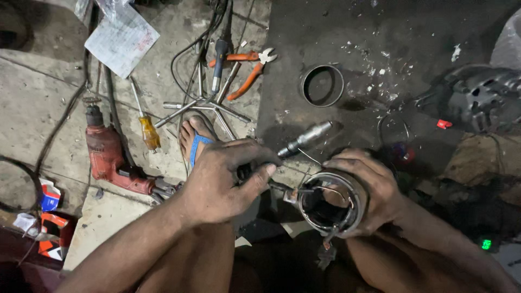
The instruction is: The person uses a power drill and various hand tools to disassemble and adjust a cylindrical mechanical component. They remove parts, inspect the interior, and reassemble the unit using pliers and a screwdriver.
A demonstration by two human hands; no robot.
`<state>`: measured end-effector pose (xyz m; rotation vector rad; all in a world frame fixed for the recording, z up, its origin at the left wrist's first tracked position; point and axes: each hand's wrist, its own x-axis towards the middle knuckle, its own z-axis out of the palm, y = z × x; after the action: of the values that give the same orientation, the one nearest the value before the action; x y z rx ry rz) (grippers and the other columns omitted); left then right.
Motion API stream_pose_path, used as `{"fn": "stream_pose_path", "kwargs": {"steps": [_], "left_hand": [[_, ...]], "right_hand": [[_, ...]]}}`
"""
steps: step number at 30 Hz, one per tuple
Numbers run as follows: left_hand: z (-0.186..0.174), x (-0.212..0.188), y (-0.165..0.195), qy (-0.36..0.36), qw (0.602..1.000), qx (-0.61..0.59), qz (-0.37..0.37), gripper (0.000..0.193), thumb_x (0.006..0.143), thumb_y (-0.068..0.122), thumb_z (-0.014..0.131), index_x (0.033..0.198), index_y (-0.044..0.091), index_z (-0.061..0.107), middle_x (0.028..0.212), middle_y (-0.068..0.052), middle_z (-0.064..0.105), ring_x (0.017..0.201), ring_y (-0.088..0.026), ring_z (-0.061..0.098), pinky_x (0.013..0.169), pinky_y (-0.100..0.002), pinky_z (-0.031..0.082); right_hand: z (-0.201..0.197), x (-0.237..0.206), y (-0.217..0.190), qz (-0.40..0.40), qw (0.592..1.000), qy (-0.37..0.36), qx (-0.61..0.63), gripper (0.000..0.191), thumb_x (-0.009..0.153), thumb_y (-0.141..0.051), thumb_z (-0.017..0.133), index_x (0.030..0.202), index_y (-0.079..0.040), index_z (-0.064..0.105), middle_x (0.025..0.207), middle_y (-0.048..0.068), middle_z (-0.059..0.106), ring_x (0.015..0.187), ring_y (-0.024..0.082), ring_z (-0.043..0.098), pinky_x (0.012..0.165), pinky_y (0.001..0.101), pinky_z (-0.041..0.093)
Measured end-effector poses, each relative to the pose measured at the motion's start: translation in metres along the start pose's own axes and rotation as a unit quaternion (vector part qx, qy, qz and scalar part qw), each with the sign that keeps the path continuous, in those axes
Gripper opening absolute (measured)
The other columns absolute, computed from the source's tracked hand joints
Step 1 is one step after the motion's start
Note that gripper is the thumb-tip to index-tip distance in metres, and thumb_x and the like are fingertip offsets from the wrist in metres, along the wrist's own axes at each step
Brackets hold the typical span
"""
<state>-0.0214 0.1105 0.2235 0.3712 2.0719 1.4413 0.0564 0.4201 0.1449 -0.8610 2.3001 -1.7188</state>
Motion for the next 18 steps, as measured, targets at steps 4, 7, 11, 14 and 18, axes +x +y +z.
{"fn": "stream_pose_path", "kwargs": {"steps": [4, 7, 11, 14, 18], "left_hand": [[0.001, -0.004, -0.004, -0.039, 0.999, -0.021, -0.026, 0.018, 0.093, 0.016, 0.069, 0.104, 0.003, 0.075, 0.093, -0.013, 0.077, 0.084, -0.025, 0.078, 0.077, -0.035, 0.060], [0.006, -0.005, -0.006, -0.054, 0.997, -0.026, -0.049, 0.019, 0.091, 0.015, 0.070, 0.105, 0.002, 0.074, 0.096, -0.014, 0.077, 0.086, -0.026, 0.078, 0.079, -0.036, 0.060], [0.012, -0.004, -0.010, -0.050, 0.999, 0.003, -0.018, 0.026, 0.087, 0.016, 0.073, 0.110, 0.003, 0.074, 0.100, -0.015, 0.076, 0.091, -0.029, 0.077, 0.082, -0.038, 0.060], [0.016, -0.005, -0.010, -0.045, 0.999, 0.028, -0.008, 0.033, 0.086, 0.019, 0.077, 0.115, 0.004, 0.072, 0.103, -0.015, 0.074, 0.095, -0.032, 0.074, 0.084, -0.040, 0.059], [0.020, -0.003, -0.012, -0.060, 0.996, 0.069, 0.010, 0.036, 0.083, 0.020, 0.079, 0.115, 0.006, 0.072, 0.107, -0.014, 0.071, 0.098, -0.034, 0.072, 0.084, -0.042, 0.059]], "right_hand": [[-0.006, 0.004, -0.005, 0.033, 0.999, 0.013, -0.038, 0.102, 0.060, -0.071, 0.081, 0.122, 0.007, 0.061, 0.119, 0.019, 0.066, 0.109, 0.035, 0.067, 0.096, 0.0450, 0.057], [-0.013, 0.011, -0.018, 0.027, 0.986, -0.006, -0.164, 0.097, 0.060, -0.068, 0.086, 0.119, 0.006, 0.065, 0.114, 0.019, 0.066, 0.104, 0.036, 0.068, 0.091, 0.0479, 0.055], [-0.017, 0.024, -0.032, 0.025, 0.965, -0.009, -0.261, 0.091, 0.057, -0.064, 0.088, 0.117, 0.001, 0.068, 0.112, 0.016, 0.066, 0.099, 0.035, 0.067, 0.087, 0.0509, 0.052], [-0.018, 0.030, -0.036, 0.027, 0.957, -0.016, -0.289, 0.088, 0.056, -0.060, 0.089, 0.118, -0.001, 0.069, 0.112, 0.016, 0.066, 0.099, 0.033, 0.067, 0.085, 0.0502, 0.049], [-0.018, 0.029, -0.036, 0.027, 0.951, -0.033, -0.307, 0.091, 0.055, -0.064, 0.085, 0.119, -0.003, 0.070, 0.112, 0.015, 0.066, 0.099, 0.033, 0.065, 0.087, 0.0496, 0.046]]}}
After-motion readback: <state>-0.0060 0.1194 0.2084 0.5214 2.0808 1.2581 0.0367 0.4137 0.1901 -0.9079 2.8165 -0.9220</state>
